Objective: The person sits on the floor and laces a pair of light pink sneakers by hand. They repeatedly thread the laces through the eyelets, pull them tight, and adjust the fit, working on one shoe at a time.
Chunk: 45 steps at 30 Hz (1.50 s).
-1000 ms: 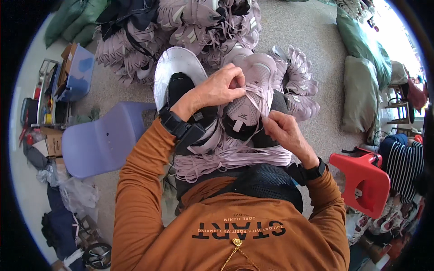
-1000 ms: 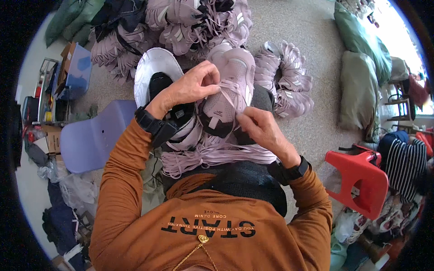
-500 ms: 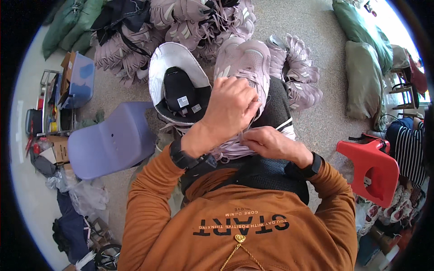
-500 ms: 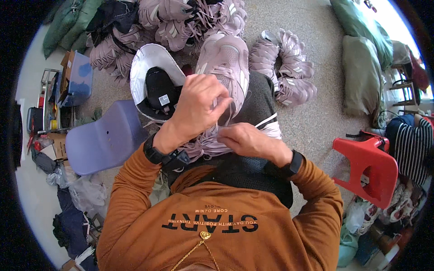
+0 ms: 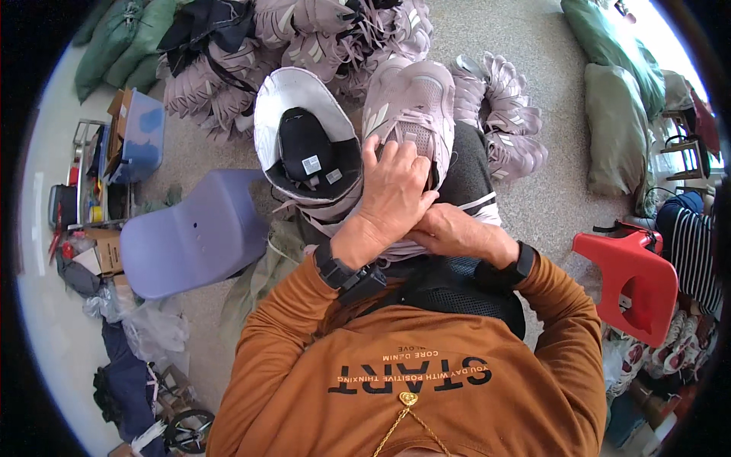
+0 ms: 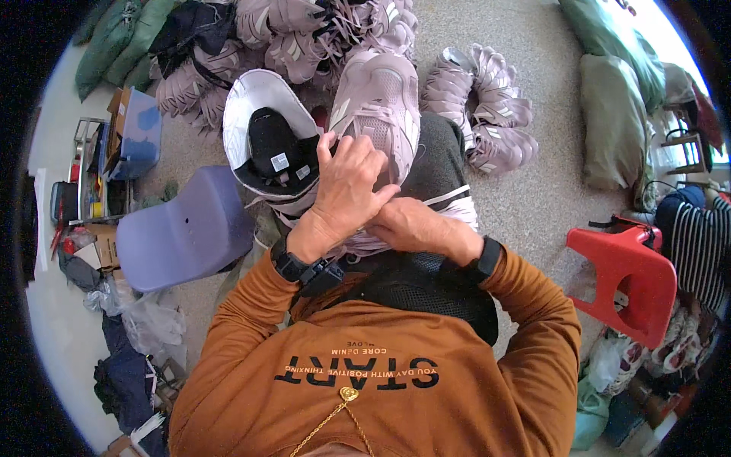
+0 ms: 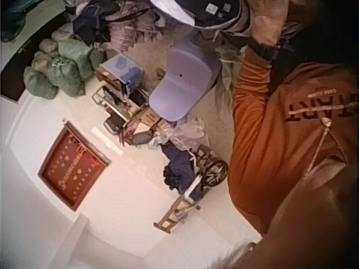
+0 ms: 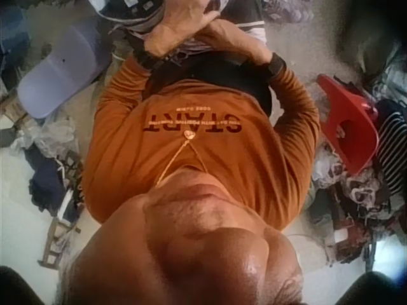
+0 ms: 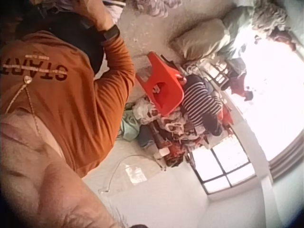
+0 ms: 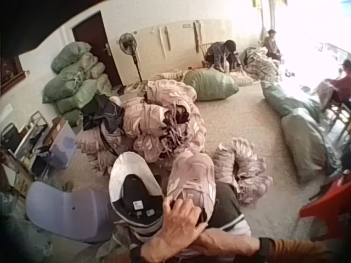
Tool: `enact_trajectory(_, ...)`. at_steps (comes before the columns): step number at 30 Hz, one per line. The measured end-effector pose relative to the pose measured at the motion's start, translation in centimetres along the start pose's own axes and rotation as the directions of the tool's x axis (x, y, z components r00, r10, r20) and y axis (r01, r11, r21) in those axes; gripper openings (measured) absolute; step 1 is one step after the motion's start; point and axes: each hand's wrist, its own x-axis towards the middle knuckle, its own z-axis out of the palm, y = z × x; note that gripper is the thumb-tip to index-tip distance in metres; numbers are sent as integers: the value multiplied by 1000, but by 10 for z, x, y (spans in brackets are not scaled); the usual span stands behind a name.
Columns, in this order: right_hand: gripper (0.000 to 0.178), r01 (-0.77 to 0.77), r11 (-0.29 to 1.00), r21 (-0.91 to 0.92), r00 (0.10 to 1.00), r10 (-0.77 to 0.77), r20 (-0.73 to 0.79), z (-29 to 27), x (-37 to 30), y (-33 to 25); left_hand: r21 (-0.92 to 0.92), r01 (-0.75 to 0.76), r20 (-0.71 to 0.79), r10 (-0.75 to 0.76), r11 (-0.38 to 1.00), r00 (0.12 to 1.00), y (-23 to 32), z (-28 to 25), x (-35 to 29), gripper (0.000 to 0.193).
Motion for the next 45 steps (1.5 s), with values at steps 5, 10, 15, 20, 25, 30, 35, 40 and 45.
enact_trajectory(5,16,-64,998,-11,994,65,92,-4,1,-2,-8,18,-57,-19,1000,998,-4,14,-2,19)
enact_trajectory(10,16,-40,999,10,997,39,60,-2,1,0,-72,62,-109,-70,995,992,-4,18,-2,15)
enact_trajectory(15,16,-60,997,39,997,58,55,-2,2,1,-35,107,-164,-111,994,980,-3,25,10,13)
enact_trajectory(20,15,-62,998,-11,996,63,59,-10,0,2,-294,124,-187,-184,948,965,-4,12,18,5)
enact_trajectory(25,17,-74,997,10,995,73,63,-42,-10,-23,-867,346,270,-244,359,931,-19,-38,29,14)
enact_trajectory(30,22,-198,949,245,969,227,-100,-98,-28,-54,-781,538,530,-120,316,840,-56,-124,48,23)
enact_trajectory(35,32,109,779,618,902,184,-391,-111,-28,-59,-239,-38,248,98,970,964,-102,-124,33,13)
enact_trajectory(40,37,260,455,852,925,134,-355,-111,-18,-39,101,-168,39,164,981,986,-121,-126,23,12)
enact_trajectory(45,38,123,522,844,807,442,-391,-100,-37,8,75,-54,13,53,996,998,-138,-123,9,11)
